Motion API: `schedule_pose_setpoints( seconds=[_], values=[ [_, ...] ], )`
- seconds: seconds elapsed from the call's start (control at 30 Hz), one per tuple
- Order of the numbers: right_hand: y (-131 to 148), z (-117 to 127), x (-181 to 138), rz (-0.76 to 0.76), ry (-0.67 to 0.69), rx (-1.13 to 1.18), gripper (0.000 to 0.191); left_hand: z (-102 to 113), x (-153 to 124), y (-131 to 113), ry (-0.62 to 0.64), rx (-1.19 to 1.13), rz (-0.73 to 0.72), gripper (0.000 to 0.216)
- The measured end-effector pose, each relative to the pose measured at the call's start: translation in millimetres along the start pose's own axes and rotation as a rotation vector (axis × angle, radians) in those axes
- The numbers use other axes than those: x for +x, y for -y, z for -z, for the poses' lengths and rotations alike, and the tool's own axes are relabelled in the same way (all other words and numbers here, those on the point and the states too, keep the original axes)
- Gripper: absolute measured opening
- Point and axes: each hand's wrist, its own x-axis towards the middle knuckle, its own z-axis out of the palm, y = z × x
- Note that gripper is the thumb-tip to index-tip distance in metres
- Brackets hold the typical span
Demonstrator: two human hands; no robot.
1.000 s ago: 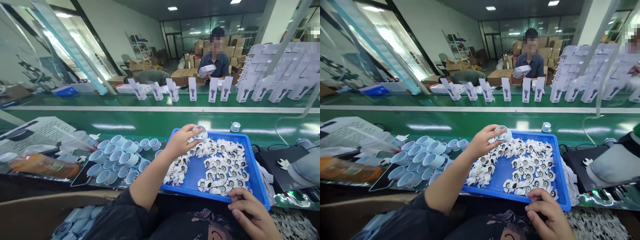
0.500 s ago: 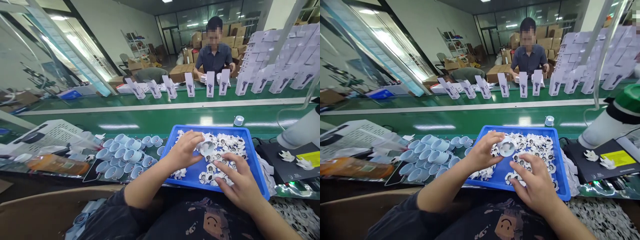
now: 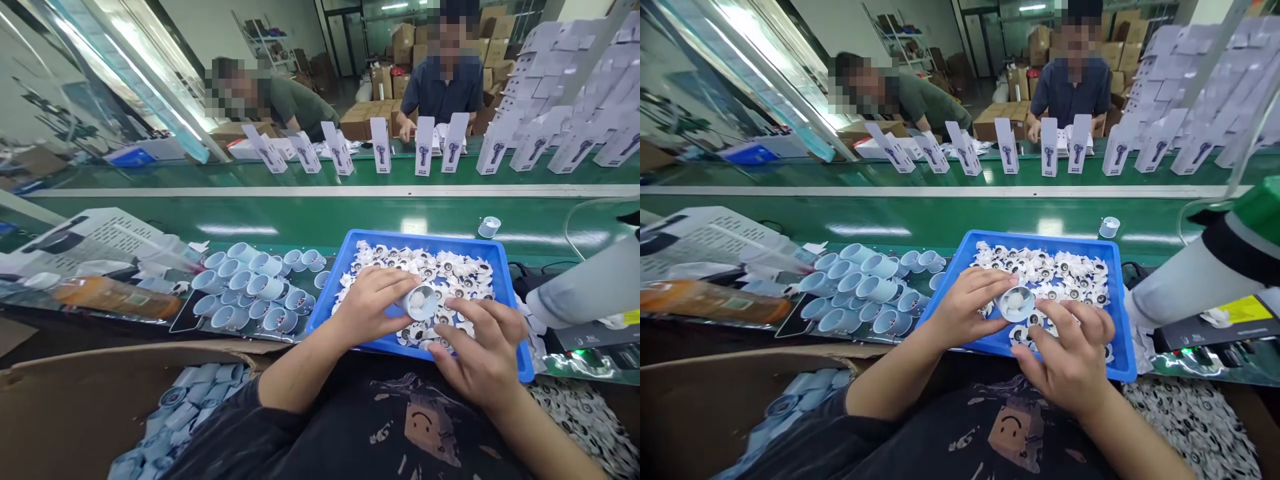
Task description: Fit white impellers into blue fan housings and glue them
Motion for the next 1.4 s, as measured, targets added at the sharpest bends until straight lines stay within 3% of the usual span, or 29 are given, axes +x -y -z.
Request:
schedule_pose_setpoints(
  seconds=[0.13,0.3,0.9,1.0,1.13,1.4],
  values=[
    [-1,-3,-2,0.020,0.064,-0.011,0.043,-1,1,-3,0.005,-0.030,-0.041,0.031],
    [-1,-2,-3,0.012,0.006,-0.047,0.031,0,-5,-5,0.038,-0.086,-0.034,0.035],
    [7,3,-3,0.042,0.083,-0.002,0.038,2,-18,-6,0.020,-0.062,0.037,0.038],
    [4,4,-2,0.061,0.057,-0.002,0.039,3,-18,-5,0.071,-0.068,0.019,0.038],
    [-5,1,-2,0.166,0.121,0.000,0.042,6,-18,-4,0.132,-0.142,-0.028,0.039],
    [-16,9,2,0.286,0.139,-0.057,0.039,8,-17,-1,0.293,-0.351,0.045,0.051]
  ],
)
